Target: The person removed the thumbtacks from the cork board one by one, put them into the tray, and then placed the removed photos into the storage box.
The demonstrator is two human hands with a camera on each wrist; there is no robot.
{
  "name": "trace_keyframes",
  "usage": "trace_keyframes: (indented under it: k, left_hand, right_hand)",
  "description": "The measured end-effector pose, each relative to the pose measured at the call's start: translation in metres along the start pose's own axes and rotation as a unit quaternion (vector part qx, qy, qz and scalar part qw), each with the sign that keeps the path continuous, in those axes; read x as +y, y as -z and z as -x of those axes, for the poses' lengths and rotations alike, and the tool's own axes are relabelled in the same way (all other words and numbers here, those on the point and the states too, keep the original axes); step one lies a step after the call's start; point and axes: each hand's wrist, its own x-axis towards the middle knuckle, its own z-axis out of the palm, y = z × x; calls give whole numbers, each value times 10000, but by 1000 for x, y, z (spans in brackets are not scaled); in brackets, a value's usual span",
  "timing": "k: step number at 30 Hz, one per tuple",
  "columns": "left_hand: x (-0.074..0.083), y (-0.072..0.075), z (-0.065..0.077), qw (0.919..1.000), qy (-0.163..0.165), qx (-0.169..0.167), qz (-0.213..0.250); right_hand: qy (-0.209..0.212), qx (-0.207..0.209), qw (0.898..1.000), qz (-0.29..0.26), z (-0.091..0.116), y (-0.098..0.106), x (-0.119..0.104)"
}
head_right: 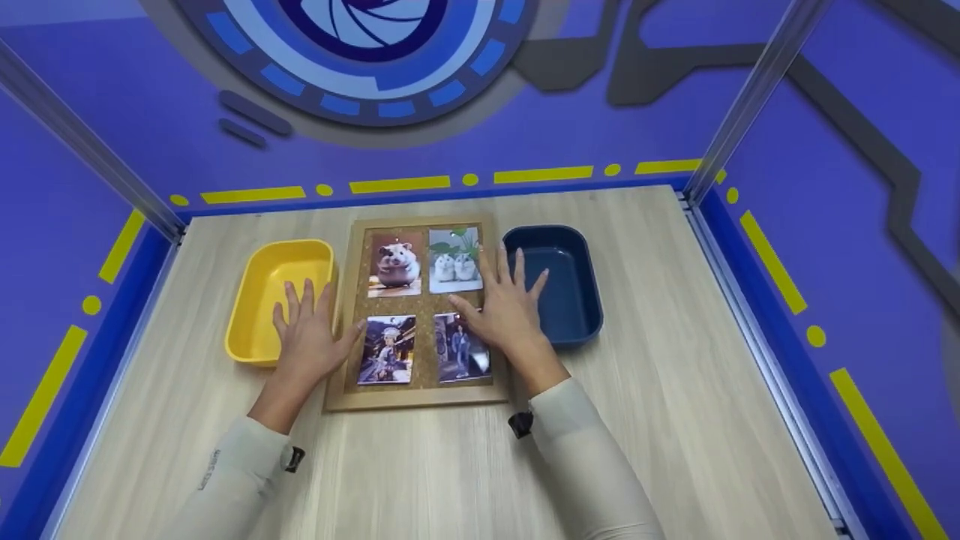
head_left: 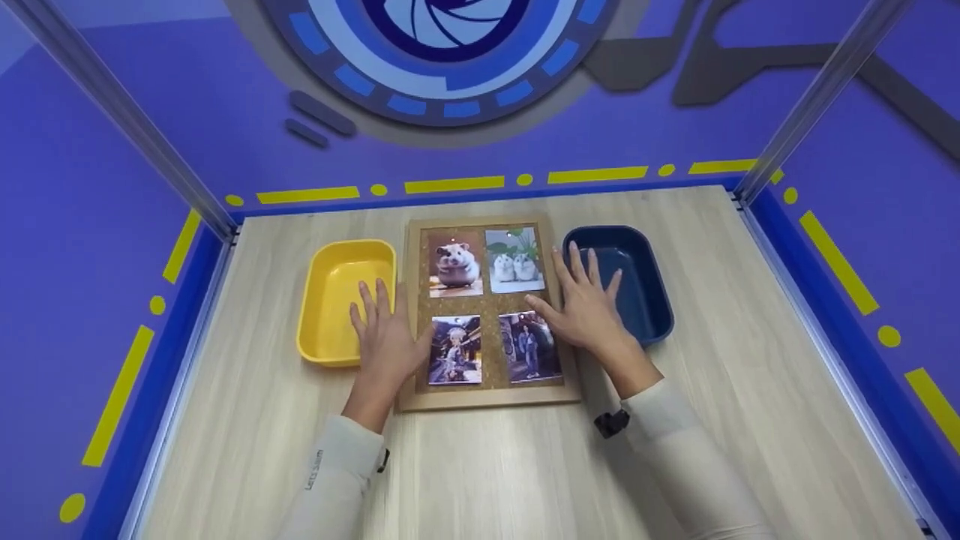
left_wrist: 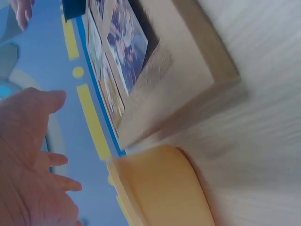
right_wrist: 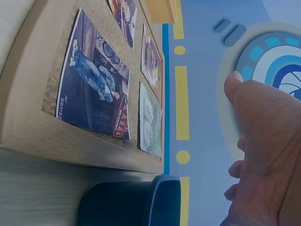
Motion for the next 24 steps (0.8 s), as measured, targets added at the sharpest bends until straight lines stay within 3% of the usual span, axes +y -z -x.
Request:
trace_keyframes:
  k: [7, 13, 16, 24]
  left_hand:
    - [24, -15, 5, 9970, -773, -7, 33]
    - [40, -34, -2, 9938, -1091, 52, 184]
    - [47, -44, -3, 9920, -1167, -32, 483]
    - [64, -70, -3, 9803, -849, -1005, 1473]
  right_hand:
    - [-19, 148, 9999, -80, 1, -3, -2]
    - [68, 216, 9997, -18, 2, -4, -2]
    - [149, 252, 9996, 29, 2, -6, -2]
    - [484, 338, 9982, -99, 3, -11, -3]
